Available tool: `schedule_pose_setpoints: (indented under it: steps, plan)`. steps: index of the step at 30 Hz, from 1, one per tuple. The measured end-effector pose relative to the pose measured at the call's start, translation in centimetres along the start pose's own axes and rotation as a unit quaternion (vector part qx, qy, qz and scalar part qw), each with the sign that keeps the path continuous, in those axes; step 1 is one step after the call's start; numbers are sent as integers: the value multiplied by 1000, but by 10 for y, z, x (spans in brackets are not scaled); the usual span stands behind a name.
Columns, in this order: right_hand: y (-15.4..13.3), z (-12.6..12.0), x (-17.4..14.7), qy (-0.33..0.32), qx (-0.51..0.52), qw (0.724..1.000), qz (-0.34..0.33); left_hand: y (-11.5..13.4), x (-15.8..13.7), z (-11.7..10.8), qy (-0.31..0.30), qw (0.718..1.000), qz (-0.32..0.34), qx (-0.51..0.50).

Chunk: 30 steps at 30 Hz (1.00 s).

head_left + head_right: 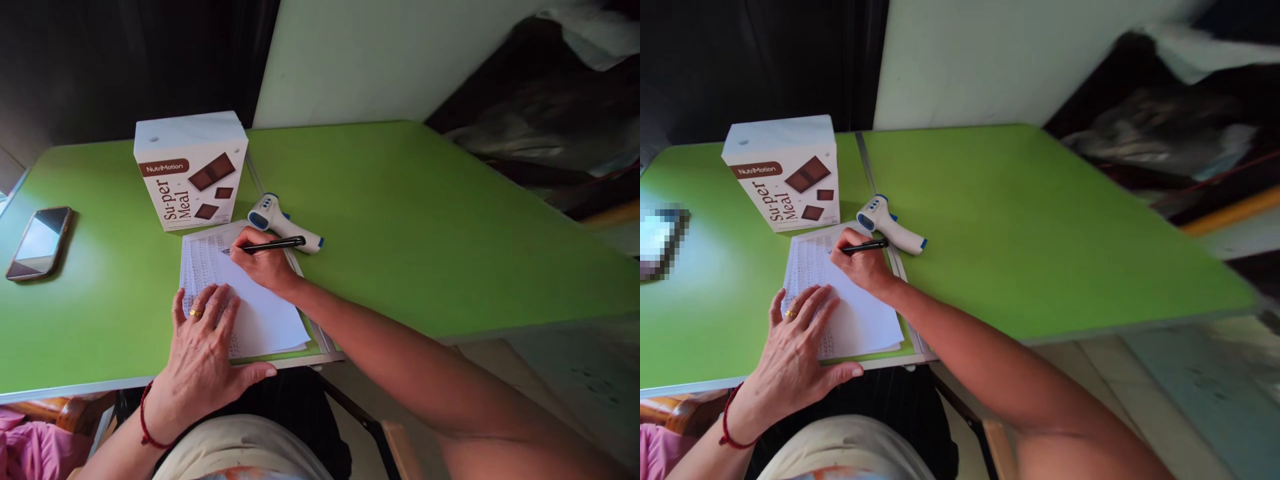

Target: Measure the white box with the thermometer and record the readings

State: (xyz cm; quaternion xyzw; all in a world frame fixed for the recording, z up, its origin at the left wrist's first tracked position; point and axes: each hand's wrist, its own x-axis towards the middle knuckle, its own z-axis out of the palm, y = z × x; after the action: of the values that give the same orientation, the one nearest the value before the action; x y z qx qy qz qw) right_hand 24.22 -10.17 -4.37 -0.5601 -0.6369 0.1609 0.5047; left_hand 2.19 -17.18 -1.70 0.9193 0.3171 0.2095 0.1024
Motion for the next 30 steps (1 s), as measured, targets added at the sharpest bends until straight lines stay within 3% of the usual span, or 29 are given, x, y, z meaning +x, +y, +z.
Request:
schedule_pose_setpoints:
  steps: [11,16,22,30]
  plan:
    - [-2,-3,5,-24,14,999,27,1,1,0,-6,1000,-9,-9]
    - [1,-10,13,-60,36,996,46,2,0,3,-15,999,-18,-24]
    - [7,-22,18,-118,52,991,18,4,0,5,-8,999,-24,-46]
    - [7,-17,0,-68,44,997,-1,9,0,3,-18,997,-35,-70]
